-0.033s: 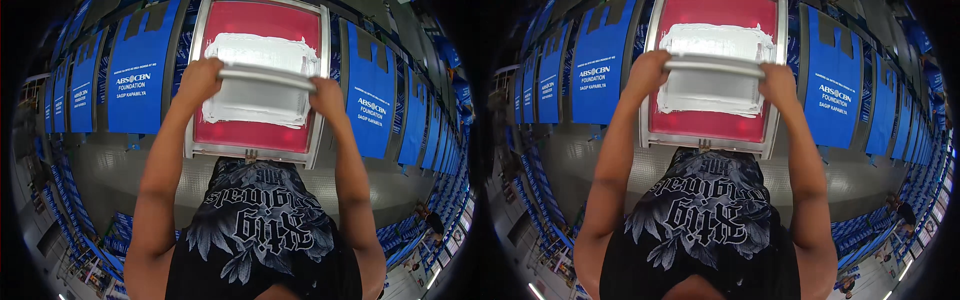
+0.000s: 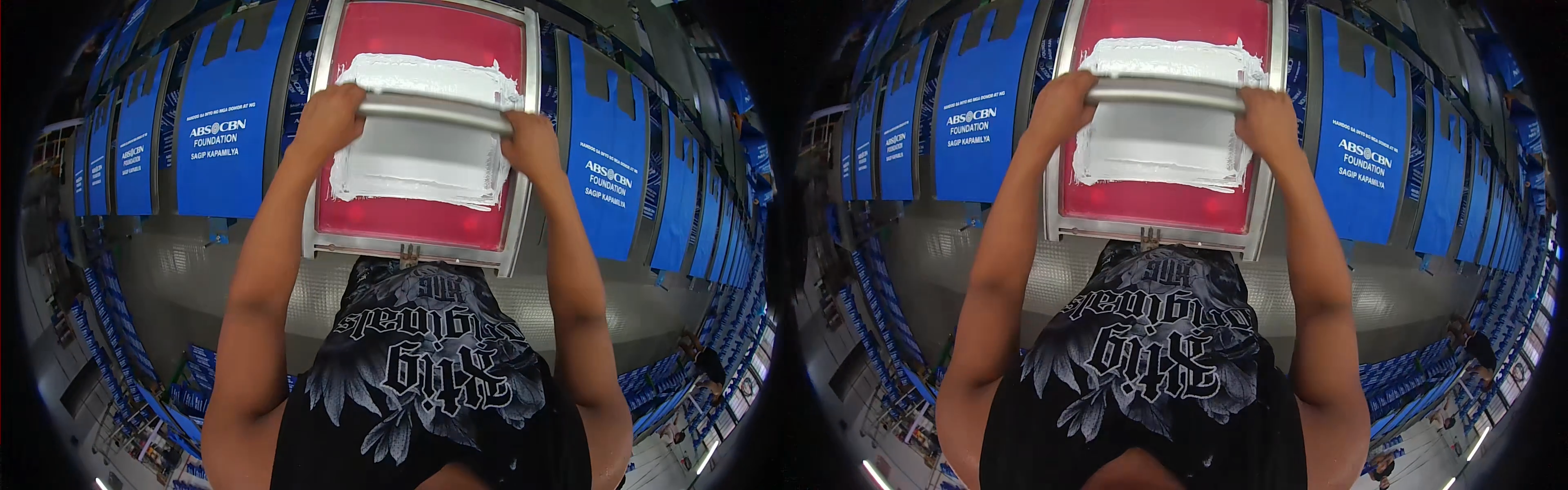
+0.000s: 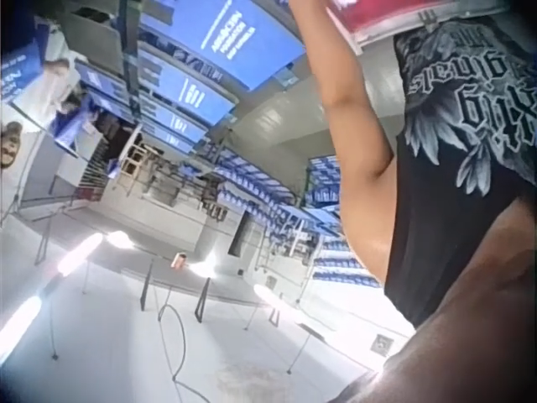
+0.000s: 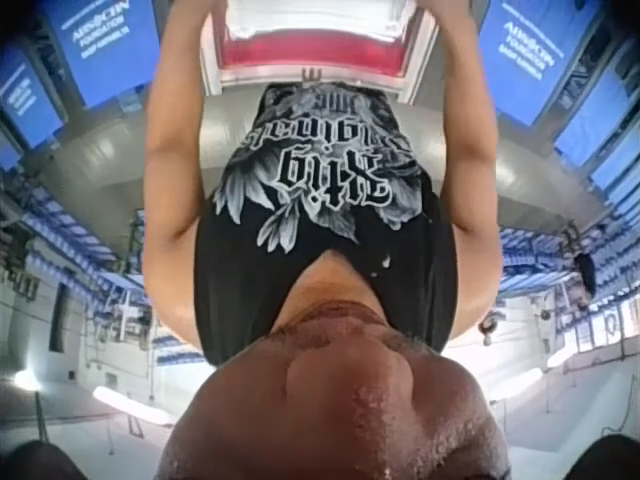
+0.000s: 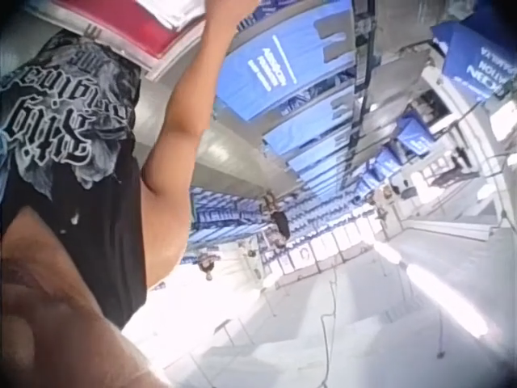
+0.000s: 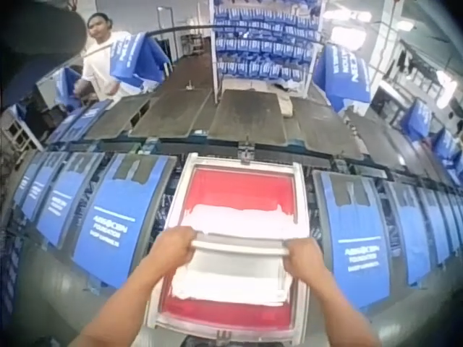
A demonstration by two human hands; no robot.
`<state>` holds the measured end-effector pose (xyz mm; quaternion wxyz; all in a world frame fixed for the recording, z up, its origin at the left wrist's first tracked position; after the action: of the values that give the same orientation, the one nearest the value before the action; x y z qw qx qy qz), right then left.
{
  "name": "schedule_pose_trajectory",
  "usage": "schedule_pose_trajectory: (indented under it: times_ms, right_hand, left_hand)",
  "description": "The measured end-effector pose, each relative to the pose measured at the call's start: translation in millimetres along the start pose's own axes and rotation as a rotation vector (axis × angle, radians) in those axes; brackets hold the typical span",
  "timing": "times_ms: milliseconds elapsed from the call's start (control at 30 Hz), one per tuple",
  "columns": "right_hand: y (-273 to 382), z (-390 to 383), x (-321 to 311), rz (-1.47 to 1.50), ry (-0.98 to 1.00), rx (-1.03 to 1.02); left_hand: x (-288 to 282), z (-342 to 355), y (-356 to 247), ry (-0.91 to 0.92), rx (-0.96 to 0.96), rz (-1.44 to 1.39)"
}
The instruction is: Applying white ink to a screen and using a squeegee to print onto garments.
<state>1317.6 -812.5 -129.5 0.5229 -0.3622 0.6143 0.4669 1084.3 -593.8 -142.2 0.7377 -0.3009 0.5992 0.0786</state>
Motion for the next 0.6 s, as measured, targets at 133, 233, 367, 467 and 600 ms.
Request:
schedule_pose_trajectory:
  times_ms: [133,233,367,467,600]
  right_hand:
    - [-13.8,28.7,59.2,-0.248,-0.152,-0.119]
    - [22.8,-24.4,60.2,-0.170,0.018,-0.093]
    - [68.3,-94.9,14.6,0.087,0.086,-0.077]
    - [84.3,-120.1,15.1,0.162,0.114,-0.039]
    - [86.5,-99.4,9.8,0.131,0.320,0.036]
  left_hand:
    - [62.2,9.3,25.5,-0.157,0.043,0.011]
    - [53.2,-46.3,4.3,-0.040,0.002,0.019]
    - [7.9,-120.6,-31.3,0.103,-0.036,-0.057]
    - [1.0,-137.9,-44.2,0.092,-0.026,-0.105]
    - [3.5,-124.0,-40.4,0.175,-0.008,0.000]
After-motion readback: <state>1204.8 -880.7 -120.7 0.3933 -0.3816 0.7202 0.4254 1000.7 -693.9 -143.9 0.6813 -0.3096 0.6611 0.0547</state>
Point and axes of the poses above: each hand's wrist, its own z-axis towards the middle knuckle, its own x-axis out of the palm, y = z × x, the point moved 1 cm from there along z, towards the middle knuckle, and after that the axes turned 6 degrees about -x, right-handed, at the moved point
